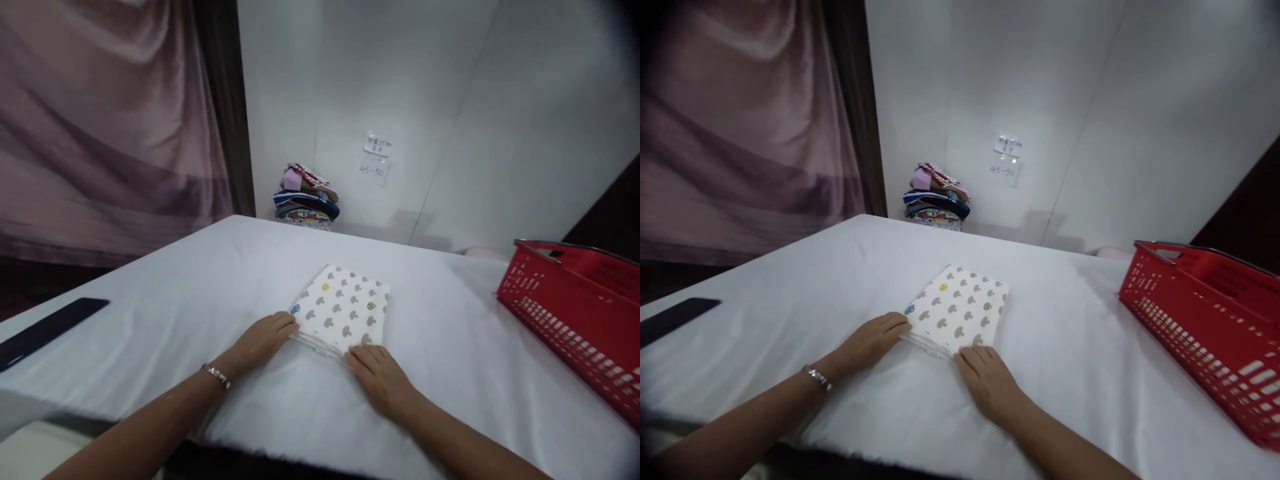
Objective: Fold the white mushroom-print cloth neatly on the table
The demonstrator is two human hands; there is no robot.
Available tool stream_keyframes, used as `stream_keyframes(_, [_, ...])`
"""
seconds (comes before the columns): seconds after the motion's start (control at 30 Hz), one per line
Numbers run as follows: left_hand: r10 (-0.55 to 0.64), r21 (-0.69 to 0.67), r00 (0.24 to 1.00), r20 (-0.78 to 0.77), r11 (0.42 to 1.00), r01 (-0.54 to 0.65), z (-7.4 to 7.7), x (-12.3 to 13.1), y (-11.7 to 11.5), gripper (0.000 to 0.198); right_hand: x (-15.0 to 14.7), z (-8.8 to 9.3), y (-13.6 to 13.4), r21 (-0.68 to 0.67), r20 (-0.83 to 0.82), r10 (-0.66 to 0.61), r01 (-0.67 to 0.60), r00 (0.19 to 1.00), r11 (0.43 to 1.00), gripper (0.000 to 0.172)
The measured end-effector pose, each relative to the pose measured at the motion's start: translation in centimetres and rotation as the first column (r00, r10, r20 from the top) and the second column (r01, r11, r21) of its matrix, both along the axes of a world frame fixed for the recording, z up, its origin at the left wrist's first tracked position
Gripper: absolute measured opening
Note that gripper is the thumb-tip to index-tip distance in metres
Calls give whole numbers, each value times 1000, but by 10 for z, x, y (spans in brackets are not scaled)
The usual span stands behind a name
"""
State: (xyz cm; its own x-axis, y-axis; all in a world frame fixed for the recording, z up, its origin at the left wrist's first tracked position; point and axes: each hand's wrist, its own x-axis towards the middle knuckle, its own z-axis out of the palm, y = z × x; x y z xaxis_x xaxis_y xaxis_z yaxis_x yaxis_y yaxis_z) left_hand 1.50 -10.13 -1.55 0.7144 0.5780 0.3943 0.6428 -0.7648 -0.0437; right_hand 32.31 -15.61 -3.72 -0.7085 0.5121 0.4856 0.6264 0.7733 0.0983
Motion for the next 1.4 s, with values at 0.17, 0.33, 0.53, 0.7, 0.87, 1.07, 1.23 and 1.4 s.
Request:
stream_keyframes(0.17, [28, 74, 1000, -4, 997, -27, -4, 6, 9, 20, 7, 1, 4, 38, 2, 14, -14, 1000, 999, 36])
stream_keyframes(0.33, [114, 53, 993, -10, 992, -113, -2, 15, 26, 19, 2, 3, 17, -15, -10, -49, 49, 999, 999, 32])
stream_keyframes(0.53, [178, -35, 977, 119, 984, -175, -7, 14, 29, 23, -8, 17, 6, -152, -24, -41, 37, 999, 988, 31])
stream_keyframes(0.7, [322, -209, 911, 257, 939, -273, -5, 17, 18, 27, 22, 34, 30, -330, -284, 39, -136, 958, 934, 34])
stream_keyframes(0.87, [569, -431, 751, 336, 802, -414, 4, 35, 22, 30, 60, 40, 121, -658, -425, -602, 227, 675, 718, 29])
stream_keyframes(1.07, [683, -493, 638, 355, 717, -493, -4, 48, 30, 18, 76, 42, 192, -847, -278, -764, 227, 582, 481, 43])
stream_keyframes(1.23, [681, -523, 644, 350, 712, -468, -4, 44, 34, 15, 83, 43, 206, -927, -226, -760, 105, 610, 360, 33])
stream_keyframes(1.4, [586, -546, 737, 337, 759, -354, 2, 85, 71, 10, 138, 39, 199, -923, -260, -839, 133, 478, 362, 33])
